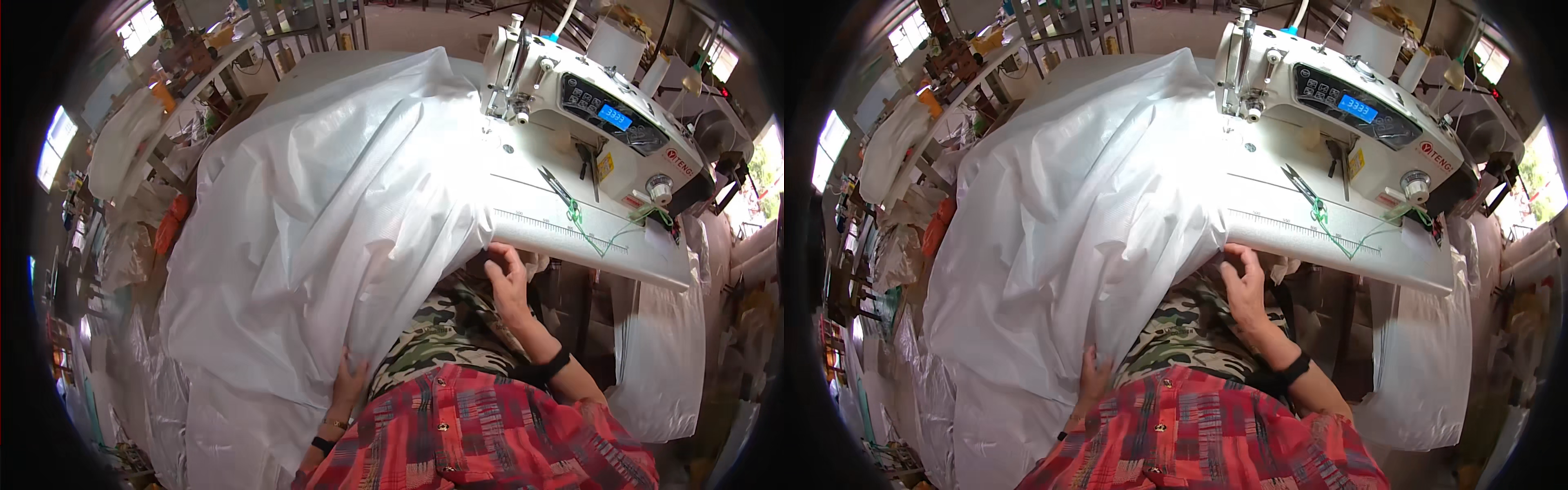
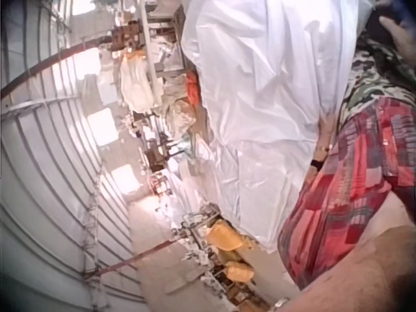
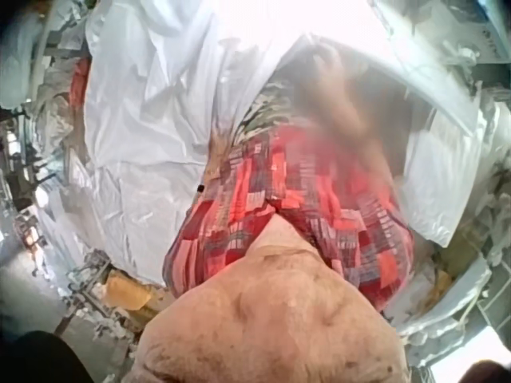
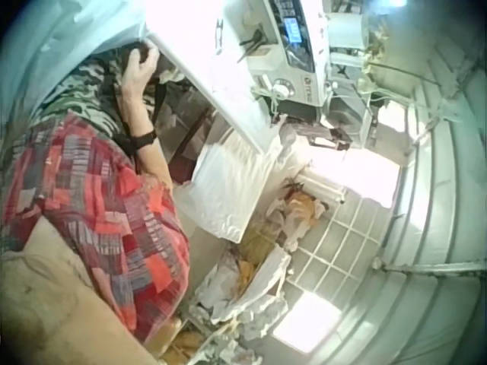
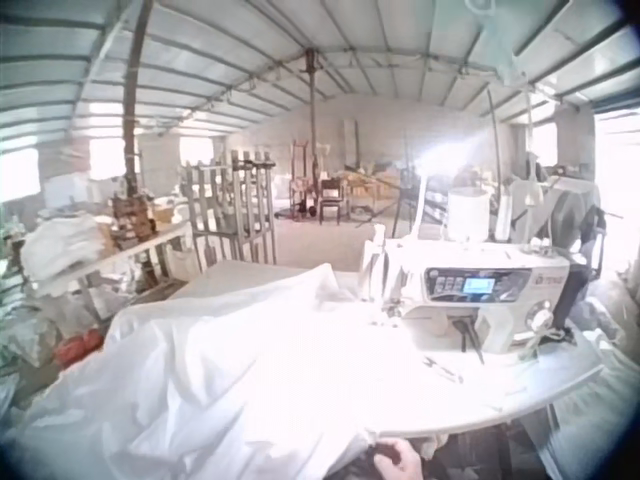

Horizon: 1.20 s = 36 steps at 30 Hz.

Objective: Sewing a large piece of white plastic-woven material using an industrial sewing machine.

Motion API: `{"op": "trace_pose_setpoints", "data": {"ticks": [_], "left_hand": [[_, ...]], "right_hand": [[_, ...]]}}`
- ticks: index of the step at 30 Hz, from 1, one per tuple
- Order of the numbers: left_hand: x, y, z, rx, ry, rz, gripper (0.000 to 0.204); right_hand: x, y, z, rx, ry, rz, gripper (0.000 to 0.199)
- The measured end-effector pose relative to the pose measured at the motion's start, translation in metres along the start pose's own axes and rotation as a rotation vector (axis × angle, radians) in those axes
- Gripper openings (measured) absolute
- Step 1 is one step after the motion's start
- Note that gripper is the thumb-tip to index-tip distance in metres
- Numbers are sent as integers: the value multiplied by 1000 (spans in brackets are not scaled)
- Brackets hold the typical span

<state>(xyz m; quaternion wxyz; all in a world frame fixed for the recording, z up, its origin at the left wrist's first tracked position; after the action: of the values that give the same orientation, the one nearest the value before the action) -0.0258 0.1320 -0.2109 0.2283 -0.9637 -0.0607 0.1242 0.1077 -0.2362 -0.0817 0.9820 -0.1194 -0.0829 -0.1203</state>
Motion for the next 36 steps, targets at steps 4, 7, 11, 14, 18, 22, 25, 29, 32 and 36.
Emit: {"op": "trace_pose_setpoints", "data": {"ticks": [4,7,11,14,18,22,25,29,32,36], "left_hand": [[14,-2,122,120,-418,-73,54],[23,-49,113,150,-307,-255,53],[39,-189,-13,375,7,-477,52],[65,-287,-122,698,240,-571,51],[117,-333,-142,1031,268,-489,50],[139,-253,-163,932,297,-304,36],[89,-147,-223,522,433,-101,18],[37,-29,-255,198,653,64,13],[43,13,-236,179,610,102,25],[53,42,-193,399,818,-74,29]], "right_hand": [[5,25,-22,71,-49,-56,41],[17,37,-32,141,108,89,42],[35,32,-24,61,234,351,33],[14,42,7,313,52,402,29],[-31,35,69,574,291,720,32],[-59,32,60,919,420,741,57],[-61,33,48,1051,452,691,74],[-54,36,37,1220,615,378,71],[-61,17,38,1129,582,263,47],[-64,-32,49,425,301,297,17]]}}
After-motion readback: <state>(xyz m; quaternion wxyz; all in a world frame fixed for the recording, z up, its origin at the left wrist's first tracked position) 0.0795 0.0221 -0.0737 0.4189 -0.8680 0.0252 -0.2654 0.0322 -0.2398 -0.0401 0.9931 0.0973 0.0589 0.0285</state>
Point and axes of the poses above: each hand's wrist, its own x-axis towards the middle knuckle, its own y-axis out of the palm, z = x × y, the point moved 5 cm from there along x, towards the middle knuckle, and after that the axes turned 6 degrees about -x, right-handed, at the moved point
